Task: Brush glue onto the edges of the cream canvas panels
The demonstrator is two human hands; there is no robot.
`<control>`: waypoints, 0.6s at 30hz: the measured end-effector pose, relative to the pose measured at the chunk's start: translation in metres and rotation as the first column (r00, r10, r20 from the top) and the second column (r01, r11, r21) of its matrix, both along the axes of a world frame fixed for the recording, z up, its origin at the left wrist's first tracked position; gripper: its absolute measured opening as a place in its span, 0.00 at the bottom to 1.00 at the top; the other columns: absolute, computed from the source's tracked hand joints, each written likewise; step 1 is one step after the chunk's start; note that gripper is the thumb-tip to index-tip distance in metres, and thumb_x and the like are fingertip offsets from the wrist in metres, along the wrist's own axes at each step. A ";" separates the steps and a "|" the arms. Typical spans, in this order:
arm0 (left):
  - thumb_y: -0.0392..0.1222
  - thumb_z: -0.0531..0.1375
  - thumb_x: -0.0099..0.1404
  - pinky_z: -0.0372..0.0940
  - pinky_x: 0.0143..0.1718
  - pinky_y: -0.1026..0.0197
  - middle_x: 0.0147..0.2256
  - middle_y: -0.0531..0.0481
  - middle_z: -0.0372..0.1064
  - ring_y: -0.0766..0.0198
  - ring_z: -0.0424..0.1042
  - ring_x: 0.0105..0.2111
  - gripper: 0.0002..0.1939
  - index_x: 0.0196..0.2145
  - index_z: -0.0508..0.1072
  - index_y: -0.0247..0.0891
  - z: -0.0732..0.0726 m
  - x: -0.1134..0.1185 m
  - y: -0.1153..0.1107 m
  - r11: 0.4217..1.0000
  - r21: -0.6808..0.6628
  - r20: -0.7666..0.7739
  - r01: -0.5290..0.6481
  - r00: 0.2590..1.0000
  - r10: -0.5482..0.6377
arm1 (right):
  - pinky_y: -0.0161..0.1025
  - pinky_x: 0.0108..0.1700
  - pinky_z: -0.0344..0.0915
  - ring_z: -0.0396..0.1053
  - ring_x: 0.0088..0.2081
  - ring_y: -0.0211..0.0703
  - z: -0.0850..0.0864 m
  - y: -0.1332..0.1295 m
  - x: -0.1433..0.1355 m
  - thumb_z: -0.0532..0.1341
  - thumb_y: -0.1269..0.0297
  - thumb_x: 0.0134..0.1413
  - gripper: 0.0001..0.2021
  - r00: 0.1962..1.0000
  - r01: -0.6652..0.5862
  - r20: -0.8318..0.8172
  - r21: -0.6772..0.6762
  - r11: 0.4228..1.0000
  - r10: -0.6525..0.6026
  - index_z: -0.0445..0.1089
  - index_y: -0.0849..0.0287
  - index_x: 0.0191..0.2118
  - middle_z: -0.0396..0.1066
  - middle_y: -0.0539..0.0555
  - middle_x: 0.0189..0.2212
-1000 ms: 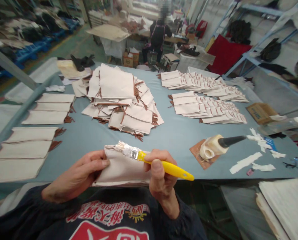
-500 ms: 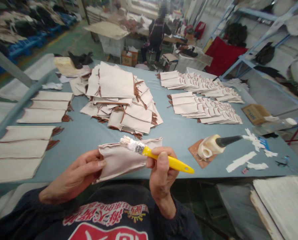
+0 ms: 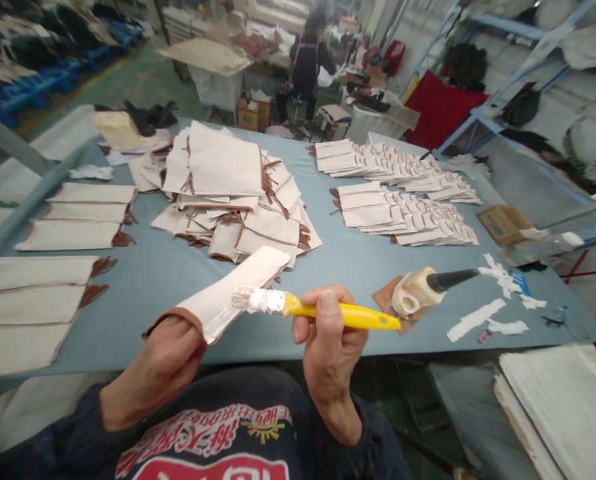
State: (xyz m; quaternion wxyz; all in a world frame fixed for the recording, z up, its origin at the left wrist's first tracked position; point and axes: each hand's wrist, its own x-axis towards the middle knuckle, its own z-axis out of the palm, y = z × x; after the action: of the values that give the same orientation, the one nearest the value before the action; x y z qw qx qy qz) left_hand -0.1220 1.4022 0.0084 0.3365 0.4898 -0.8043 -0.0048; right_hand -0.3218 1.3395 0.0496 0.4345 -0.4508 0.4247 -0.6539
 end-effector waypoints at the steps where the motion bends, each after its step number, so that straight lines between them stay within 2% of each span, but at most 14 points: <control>1: 0.24 0.50 0.67 0.70 0.40 0.58 0.28 0.44 0.74 0.55 0.75 0.35 0.15 0.34 0.74 0.36 -0.003 0.000 0.000 0.999 -0.037 0.047 -0.012 0.999 0.014 | 0.32 0.19 0.57 0.56 0.13 0.30 -0.001 0.001 -0.002 0.62 0.54 0.65 0.16 1.000 -0.011 -0.010 0.028 1.000 0.011 0.70 0.56 0.28 0.59 0.40 0.13; 4: 0.25 0.50 0.67 0.68 0.34 0.56 0.27 0.44 0.74 0.54 0.73 0.31 0.15 0.34 0.74 0.36 -0.007 0.002 -0.002 0.995 -0.090 0.129 -0.035 0.991 0.047 | 0.32 0.19 0.56 0.56 0.13 0.31 -0.006 0.003 -0.003 0.62 0.53 0.63 0.15 0.999 -0.030 -0.022 0.099 0.995 0.032 0.70 0.56 0.28 0.60 0.40 0.13; 7: 0.24 0.50 0.67 0.67 0.34 0.53 0.29 0.41 0.75 0.52 0.72 0.32 0.16 0.38 0.76 0.34 -0.008 0.003 -0.003 0.992 -0.117 0.165 -0.055 0.983 0.074 | 0.31 0.18 0.55 0.55 0.13 0.31 -0.010 0.000 -0.001 0.62 0.52 0.63 0.16 0.999 -0.036 -0.012 0.151 0.988 0.038 0.70 0.56 0.28 0.58 0.40 0.11; 13: 0.23 0.52 0.65 0.62 0.35 0.54 0.28 0.41 0.73 0.49 0.72 0.38 0.15 0.32 0.75 0.35 -0.009 0.001 -0.005 0.992 -0.114 0.152 -0.052 0.986 0.069 | 0.29 0.18 0.55 0.56 0.14 0.31 -0.015 -0.001 0.003 0.63 0.50 0.63 0.17 0.993 -0.098 -0.045 0.212 0.972 0.110 0.71 0.57 0.28 0.60 0.41 0.11; 18: 0.24 0.51 0.65 0.63 0.37 0.52 0.28 0.42 0.72 0.50 0.69 0.35 0.15 0.29 0.74 0.36 -0.015 0.003 -0.004 0.993 -0.092 0.101 -0.072 0.991 0.082 | 0.28 0.16 0.54 0.55 0.12 0.31 -0.016 0.017 0.008 0.62 0.50 0.64 0.18 0.973 -0.216 -0.024 0.256 0.942 0.230 0.72 0.58 0.28 0.61 0.42 0.10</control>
State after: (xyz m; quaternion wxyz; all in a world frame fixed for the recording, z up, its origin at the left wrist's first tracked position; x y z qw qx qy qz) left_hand -0.1194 1.3981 -0.0066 0.3150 0.5048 -0.8008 0.0693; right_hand -0.3142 1.3569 0.0340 0.5477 -0.4548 0.4619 -0.5291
